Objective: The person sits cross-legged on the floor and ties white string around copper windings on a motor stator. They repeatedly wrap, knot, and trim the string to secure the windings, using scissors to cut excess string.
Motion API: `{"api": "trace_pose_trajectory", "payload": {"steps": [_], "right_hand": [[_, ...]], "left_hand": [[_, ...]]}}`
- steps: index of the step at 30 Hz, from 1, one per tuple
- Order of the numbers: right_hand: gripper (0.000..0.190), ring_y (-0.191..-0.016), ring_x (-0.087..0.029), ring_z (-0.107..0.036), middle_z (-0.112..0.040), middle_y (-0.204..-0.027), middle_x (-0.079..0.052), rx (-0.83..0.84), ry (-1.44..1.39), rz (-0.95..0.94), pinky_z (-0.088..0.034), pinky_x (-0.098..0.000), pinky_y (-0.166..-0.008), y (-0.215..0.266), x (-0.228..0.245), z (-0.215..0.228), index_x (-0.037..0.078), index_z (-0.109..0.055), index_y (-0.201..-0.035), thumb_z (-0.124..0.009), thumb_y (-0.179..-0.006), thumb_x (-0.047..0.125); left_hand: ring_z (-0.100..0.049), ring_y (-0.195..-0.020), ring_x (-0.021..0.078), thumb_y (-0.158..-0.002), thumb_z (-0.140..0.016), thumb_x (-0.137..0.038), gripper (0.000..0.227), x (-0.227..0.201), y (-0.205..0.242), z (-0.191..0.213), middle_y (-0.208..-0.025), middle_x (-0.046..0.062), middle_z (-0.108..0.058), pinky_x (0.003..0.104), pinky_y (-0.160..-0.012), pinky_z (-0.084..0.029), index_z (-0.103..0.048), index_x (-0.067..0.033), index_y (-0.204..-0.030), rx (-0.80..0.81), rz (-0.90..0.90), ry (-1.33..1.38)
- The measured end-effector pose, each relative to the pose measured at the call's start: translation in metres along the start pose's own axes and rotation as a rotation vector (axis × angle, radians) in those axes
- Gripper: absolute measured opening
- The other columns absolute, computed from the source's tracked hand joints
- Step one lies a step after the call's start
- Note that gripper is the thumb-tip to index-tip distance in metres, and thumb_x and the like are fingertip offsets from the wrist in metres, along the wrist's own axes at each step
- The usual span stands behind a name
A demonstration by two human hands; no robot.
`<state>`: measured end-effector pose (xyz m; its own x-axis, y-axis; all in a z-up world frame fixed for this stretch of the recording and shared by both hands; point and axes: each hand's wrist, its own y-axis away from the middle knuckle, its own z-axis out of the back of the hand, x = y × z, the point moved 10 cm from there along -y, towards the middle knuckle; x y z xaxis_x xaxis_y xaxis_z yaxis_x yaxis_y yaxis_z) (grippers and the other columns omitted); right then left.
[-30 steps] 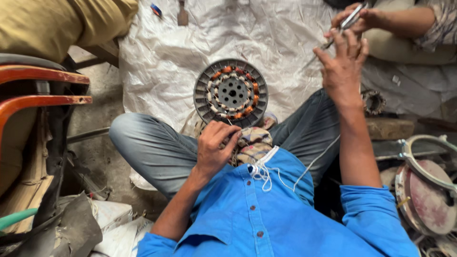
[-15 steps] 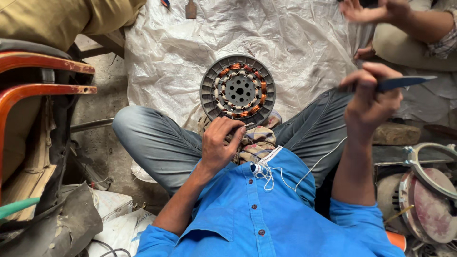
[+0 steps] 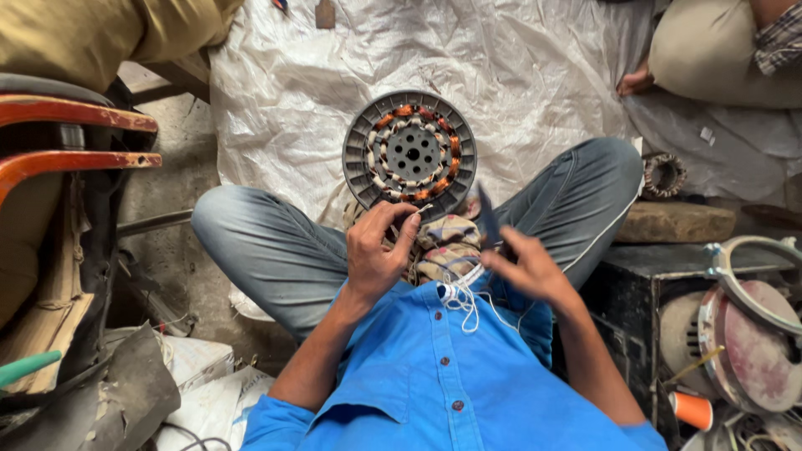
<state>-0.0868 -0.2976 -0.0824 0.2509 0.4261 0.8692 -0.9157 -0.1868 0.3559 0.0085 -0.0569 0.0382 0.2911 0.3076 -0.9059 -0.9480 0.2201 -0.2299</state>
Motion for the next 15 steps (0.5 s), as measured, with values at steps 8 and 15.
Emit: {"api": "trace_pose_trajectory", "payload": {"steps": [8,15], "right_hand": [[0.061,-0.098,-0.016,-0.069,-0.069,-0.101,-0.009,-0.202,-0.438,0.017,-0.054,-0.0322,-0.090,0.040,-0.014,0.003,0.005,-0.043,-0.152,-0.066,-0.095,0.006],[0.049,-0.079,-0.011,-0.057,-0.059,-0.092,-0.005,-0.245,-0.994,0.354,-0.047,-0.0269,-0.077,0.011,0.034,0.015,-0.002,-0.040,-0.157,-0.058,-0.115,0.018]], "left_hand": [[-0.072,-0.081,0.0194,-0.097,-0.071,-0.011,0.011,-0.005,-0.004,0.003,-0.094,0.009,-0.072,0.032,-0.070,-0.056,-0.073,-0.0034,-0.105,-0.038,0.016,0.041],[-0.067,-0.092,0.0224,-0.099,-0.069,-0.012,0.010,-0.019,-0.005,0.003,-0.112,0.014,-0.064,0.031,-0.073,-0.057,-0.071,-0.0032,-0.105,-0.111,-0.054,0.021]]}}
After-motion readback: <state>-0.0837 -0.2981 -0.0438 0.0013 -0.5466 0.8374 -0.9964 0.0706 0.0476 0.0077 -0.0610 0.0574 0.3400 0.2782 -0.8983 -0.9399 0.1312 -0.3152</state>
